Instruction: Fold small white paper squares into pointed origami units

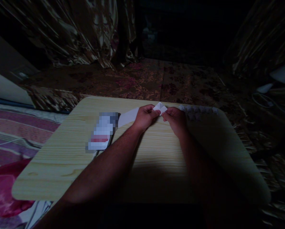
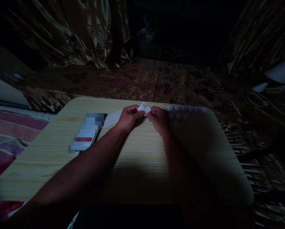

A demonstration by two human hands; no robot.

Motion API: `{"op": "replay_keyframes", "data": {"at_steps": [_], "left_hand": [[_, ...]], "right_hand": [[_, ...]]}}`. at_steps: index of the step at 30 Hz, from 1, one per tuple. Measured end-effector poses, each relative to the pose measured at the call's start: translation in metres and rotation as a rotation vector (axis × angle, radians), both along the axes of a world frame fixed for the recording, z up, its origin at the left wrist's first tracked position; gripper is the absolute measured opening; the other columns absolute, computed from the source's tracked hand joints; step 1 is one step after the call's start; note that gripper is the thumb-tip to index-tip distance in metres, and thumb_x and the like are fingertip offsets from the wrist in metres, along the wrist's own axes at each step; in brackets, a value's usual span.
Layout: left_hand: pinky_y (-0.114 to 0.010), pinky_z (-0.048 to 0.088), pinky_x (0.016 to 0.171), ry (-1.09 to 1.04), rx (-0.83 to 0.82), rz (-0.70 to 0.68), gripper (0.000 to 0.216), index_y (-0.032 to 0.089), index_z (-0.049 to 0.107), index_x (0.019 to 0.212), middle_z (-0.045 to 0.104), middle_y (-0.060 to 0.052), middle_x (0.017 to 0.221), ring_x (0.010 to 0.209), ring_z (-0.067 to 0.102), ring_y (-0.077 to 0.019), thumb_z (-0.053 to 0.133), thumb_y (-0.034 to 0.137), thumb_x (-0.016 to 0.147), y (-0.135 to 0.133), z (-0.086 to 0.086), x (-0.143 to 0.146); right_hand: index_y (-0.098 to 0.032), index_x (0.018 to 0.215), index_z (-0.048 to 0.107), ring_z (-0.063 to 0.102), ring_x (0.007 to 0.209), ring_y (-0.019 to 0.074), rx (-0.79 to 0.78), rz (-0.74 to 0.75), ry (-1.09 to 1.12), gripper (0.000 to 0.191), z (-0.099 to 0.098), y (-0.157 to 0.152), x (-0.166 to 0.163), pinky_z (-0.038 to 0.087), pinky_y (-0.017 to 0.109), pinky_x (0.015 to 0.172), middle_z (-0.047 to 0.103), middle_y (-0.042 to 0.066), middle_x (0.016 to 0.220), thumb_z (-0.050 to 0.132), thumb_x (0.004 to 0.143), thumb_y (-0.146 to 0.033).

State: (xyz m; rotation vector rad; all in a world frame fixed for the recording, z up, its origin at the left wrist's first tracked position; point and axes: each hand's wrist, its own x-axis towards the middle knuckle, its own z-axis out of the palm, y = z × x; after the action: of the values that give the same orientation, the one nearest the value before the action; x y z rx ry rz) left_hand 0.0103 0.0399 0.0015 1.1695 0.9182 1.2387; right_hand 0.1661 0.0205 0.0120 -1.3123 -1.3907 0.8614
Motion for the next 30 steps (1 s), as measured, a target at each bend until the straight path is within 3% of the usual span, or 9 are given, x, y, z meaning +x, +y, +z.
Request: {"op": "replay_keyframes", "data": {"at_steps": [5,14,30], "left_hand": [[-0.023,0.024,0.045,-0.003,-0.005,0.008,0.034,0.017,0.064,0.07,0.051,0.005,0.053,0.045,0.039,-0.0068,0.089,0.039,0.06,0.0002,-0.0002,0.0008],[-0.023,0.025,0.046,-0.024,-0.004,-0.028,0.032,0.017,0.065,0.069,0.054,0.004,0.054,0.046,0.04,-0.0071,0.089,0.035,0.06,0.0028,-0.0037,-0.0011],[-0.023,0.026,0.048,0.004,-0.038,-0.027,0.037,0.014,0.063,0.064,0.055,0.003,0.053,0.047,0.041,-0.0067,0.091,0.038,0.055,0.001,-0.0007,-0.0008]], "right_hand": [[-0.021,0.066,0.066,0.054,0.052,0.013,0.008,0.018,-0.054,0.021,0.0041,-0.0035,0.0017,0.039,0.026,0.052,0.064,-0.001,0.056,0.068,0.078,-0.039],[-0.021,0.064,0.067,0.054,0.052,0.0132,-0.031,0.018,0.031,0.021,0.0045,-0.0042,0.0013,0.039,0.026,0.052,0.063,-0.002,0.054,0.071,0.073,-0.039],[-0.021,0.059,0.059,0.049,0.052,0.0126,0.011,-0.021,-0.115,0.022,0.0053,-0.0042,0.0025,0.036,0.026,0.054,0.057,-0.005,0.052,0.067,0.073,-0.036]]}}
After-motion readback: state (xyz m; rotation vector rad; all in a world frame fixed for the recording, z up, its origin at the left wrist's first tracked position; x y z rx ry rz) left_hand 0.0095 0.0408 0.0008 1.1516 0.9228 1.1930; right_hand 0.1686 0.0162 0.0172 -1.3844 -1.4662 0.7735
